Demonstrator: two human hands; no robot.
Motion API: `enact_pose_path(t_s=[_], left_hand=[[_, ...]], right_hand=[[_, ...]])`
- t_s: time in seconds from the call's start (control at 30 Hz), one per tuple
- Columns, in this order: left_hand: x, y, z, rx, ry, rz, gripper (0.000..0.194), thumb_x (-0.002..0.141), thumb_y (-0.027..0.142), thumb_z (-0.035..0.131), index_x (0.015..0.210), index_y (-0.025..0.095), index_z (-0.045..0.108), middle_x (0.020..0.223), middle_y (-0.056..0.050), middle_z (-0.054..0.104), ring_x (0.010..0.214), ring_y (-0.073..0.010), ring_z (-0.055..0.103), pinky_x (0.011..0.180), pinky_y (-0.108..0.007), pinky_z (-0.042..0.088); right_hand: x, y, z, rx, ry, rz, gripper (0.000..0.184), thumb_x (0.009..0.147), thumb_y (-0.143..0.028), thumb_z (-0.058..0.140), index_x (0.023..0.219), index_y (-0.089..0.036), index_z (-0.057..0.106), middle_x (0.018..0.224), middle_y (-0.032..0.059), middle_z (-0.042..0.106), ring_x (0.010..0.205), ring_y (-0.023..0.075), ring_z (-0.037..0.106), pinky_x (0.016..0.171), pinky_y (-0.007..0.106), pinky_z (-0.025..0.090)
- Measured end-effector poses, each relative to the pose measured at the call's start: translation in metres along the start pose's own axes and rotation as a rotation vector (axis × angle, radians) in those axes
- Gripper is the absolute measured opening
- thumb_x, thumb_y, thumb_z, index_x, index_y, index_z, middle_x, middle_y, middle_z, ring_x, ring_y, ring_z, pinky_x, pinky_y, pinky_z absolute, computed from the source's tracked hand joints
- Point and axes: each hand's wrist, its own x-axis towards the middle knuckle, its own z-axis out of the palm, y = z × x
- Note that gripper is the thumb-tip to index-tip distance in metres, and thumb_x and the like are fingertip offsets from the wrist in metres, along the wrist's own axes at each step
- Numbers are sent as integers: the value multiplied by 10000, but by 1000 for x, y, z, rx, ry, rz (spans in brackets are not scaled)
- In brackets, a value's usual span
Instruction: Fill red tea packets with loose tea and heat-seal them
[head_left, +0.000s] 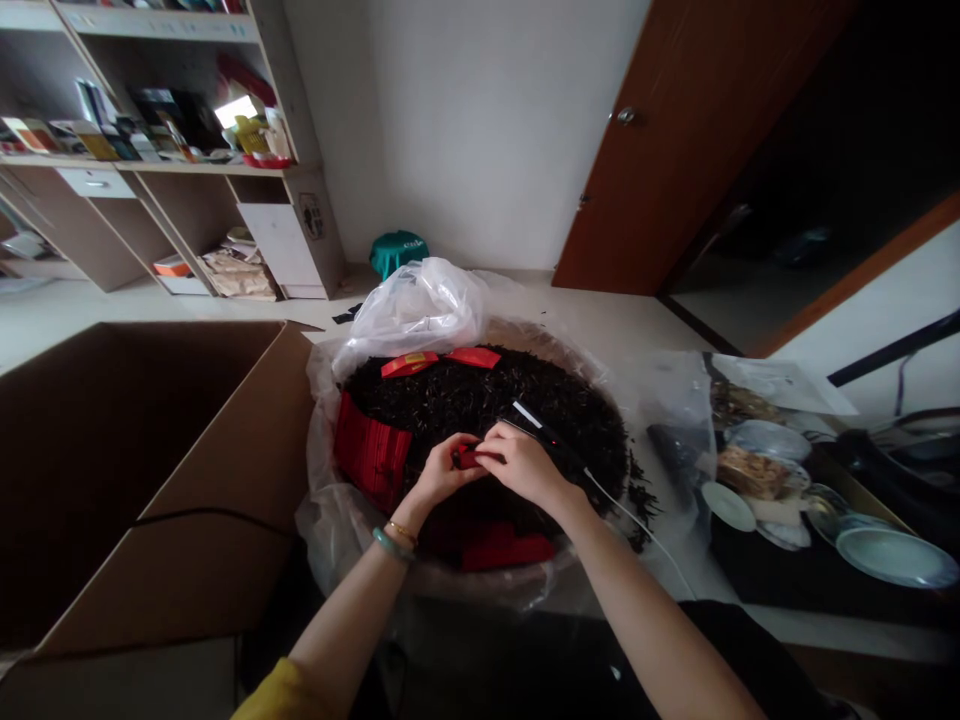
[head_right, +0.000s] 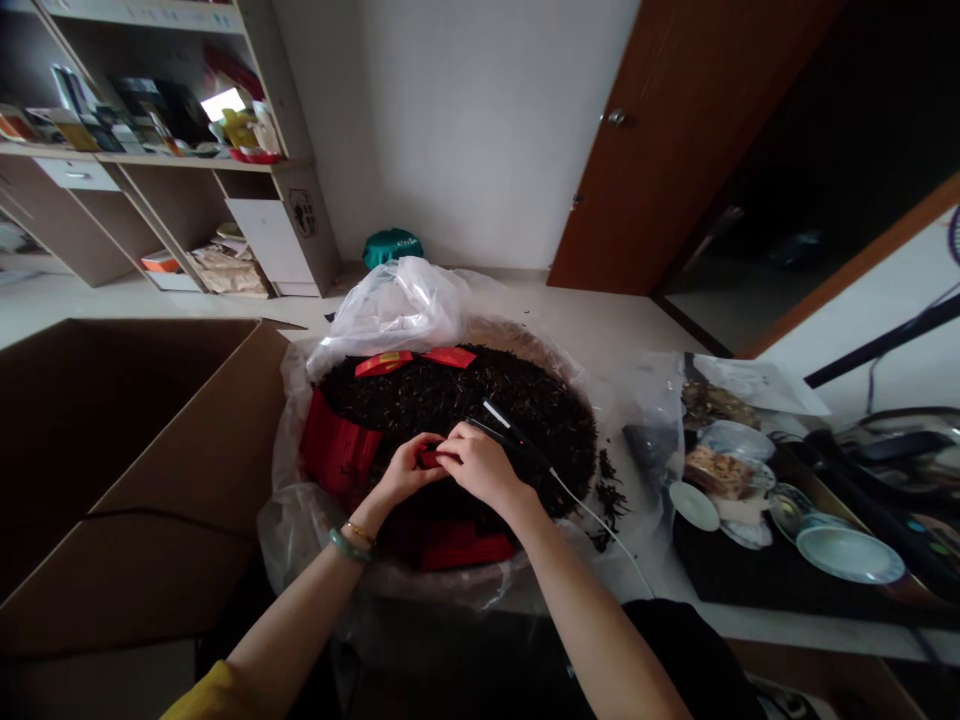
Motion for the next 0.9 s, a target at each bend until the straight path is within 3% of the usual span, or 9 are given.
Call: enact_pose_path(t_s=[0.2, 0.53, 0.73, 0.83, 0.9], left_hand=[[0, -1, 1, -52, 0, -2, 501, 592, 427, 794, 963, 135, 624, 766, 9, 613, 675, -114, 524, 630, -209, 432], [-1, 12, -2, -226, 75, -49, 446, 550, 438, 814, 843, 133, 674, 717, 5, 644, 666, -124, 553, 637, -223, 463], [-3, 13, -5, -411, 79, -118, 388, 605, 473, 778, 779, 130, 725, 729, -46, 713, 683, -183, 634, 676, -282, 502], [-3, 12, -5, -478, 146, -171, 390, 598, 480, 777, 769, 133, 735, 714, -45, 720, 646, -179, 637, 648, -277, 496], [-2, 12, -5, -531, 185, -199, 391, 584, 479, 785, 759, 133, 731, 696, -38, 716, 615, -166, 629, 621, -263, 488]], right_hand=[[0, -2, 1, -123, 133, -42, 106, 820, -238, 647, 793, -223, 748, 911, 67, 605, 856, 186, 557, 736, 300, 501], [0, -2, -2, -144, 138, -49, 80, 802, -250, 675, 783, -213, 744, 843, 63, 612, 835, 198, 554, 719, 316, 502], [2, 0, -1, 170, 181, 36, 73, 814, -227, 654, 840, -196, 714, 800, 34, 647, 731, 153, 609, 676, 282, 509], [5, 5, 3, 327, 249, 163, 203, 777, -263, 685, 969, -200, 689, 750, 11, 671, 669, 149, 623, 633, 273, 512], [6, 8, 6, 350, 249, 208, 165, 772, -298, 681, 901, -198, 700, 721, 11, 678, 651, 157, 627, 625, 280, 511]])
